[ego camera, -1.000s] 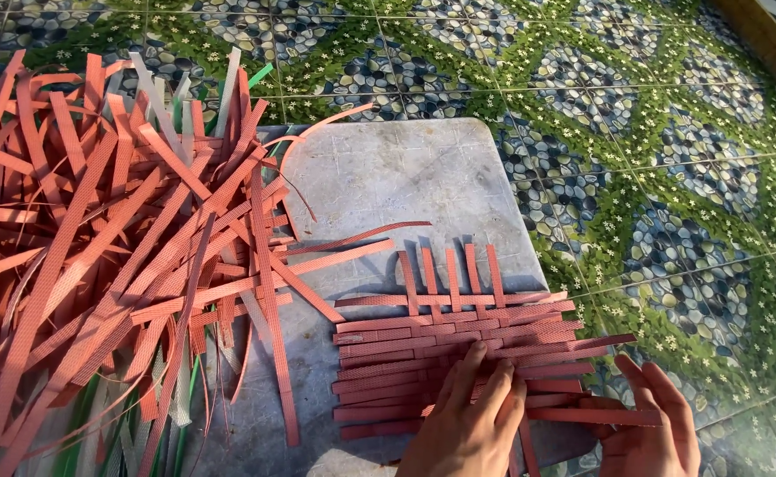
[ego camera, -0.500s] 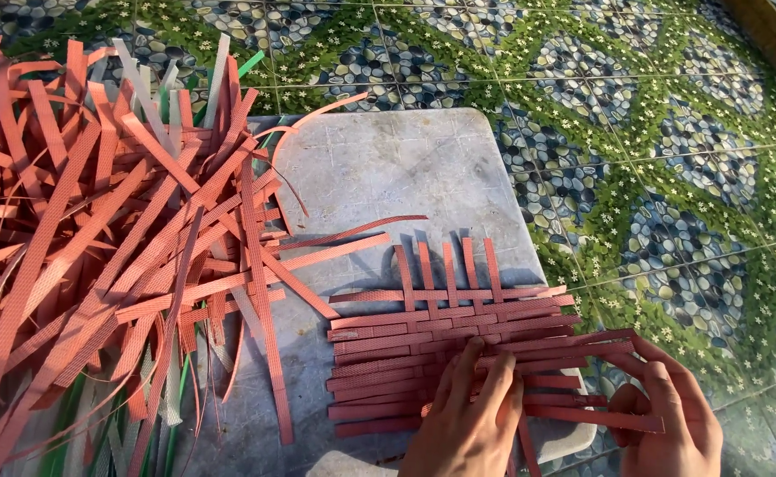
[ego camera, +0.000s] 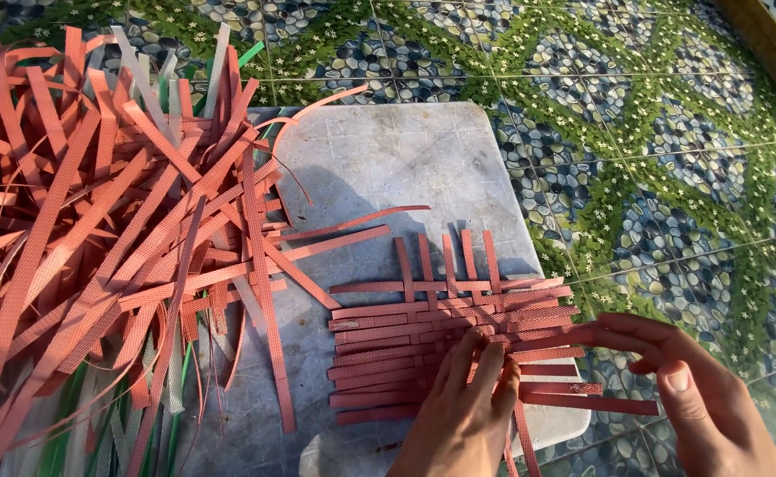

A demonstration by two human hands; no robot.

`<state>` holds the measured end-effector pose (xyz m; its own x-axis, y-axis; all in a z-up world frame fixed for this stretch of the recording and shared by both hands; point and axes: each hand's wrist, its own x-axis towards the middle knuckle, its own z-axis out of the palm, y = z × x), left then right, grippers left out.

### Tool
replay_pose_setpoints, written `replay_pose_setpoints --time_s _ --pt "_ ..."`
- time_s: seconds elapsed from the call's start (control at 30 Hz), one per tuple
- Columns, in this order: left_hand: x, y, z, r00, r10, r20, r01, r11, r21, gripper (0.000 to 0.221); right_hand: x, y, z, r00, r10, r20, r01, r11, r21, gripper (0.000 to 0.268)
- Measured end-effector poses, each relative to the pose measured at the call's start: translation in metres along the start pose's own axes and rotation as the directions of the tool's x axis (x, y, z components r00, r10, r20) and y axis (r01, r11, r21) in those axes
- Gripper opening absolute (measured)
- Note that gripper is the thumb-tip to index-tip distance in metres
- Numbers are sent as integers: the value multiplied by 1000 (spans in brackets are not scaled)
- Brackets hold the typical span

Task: Weaving thin red and green plastic strips together on a flat surface to create a mat.

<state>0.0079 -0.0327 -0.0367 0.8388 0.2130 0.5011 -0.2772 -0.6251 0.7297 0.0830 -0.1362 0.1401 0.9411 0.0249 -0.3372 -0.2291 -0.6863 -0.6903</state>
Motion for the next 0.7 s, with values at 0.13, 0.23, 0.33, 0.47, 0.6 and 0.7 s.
replay_pose_setpoints --time_s 0.13,0.23,0.33,0.47,0.6,0.7 --pt "27 16 -39 692 -187 698 211 976 52 61 17 2 -21 950 -105 294 134 988 -80 77" --pt "35 17 -53 709 -189 679 202 977 62 50 9 -28 -11 892 97 442 15 970 -243 68" --pt "42 15 -73 880 -207 427 271 958 -93 34 5 -42 4 894 196 404 105 783 -613 70" --pt "53 17 -98 745 -403 531 562 808 -176 47 9 -33 10 747 -174 642 382 902 -200 77" --pt "44 2 -87 858 -366 360 487 803 -344 31 -11 -44 18 944 242 225 -65 805 -590 56" --pt "51 7 -97 793 -412 448 571 760 -311 29 -22 -20 27 932 -359 38 313 749 -583 29"
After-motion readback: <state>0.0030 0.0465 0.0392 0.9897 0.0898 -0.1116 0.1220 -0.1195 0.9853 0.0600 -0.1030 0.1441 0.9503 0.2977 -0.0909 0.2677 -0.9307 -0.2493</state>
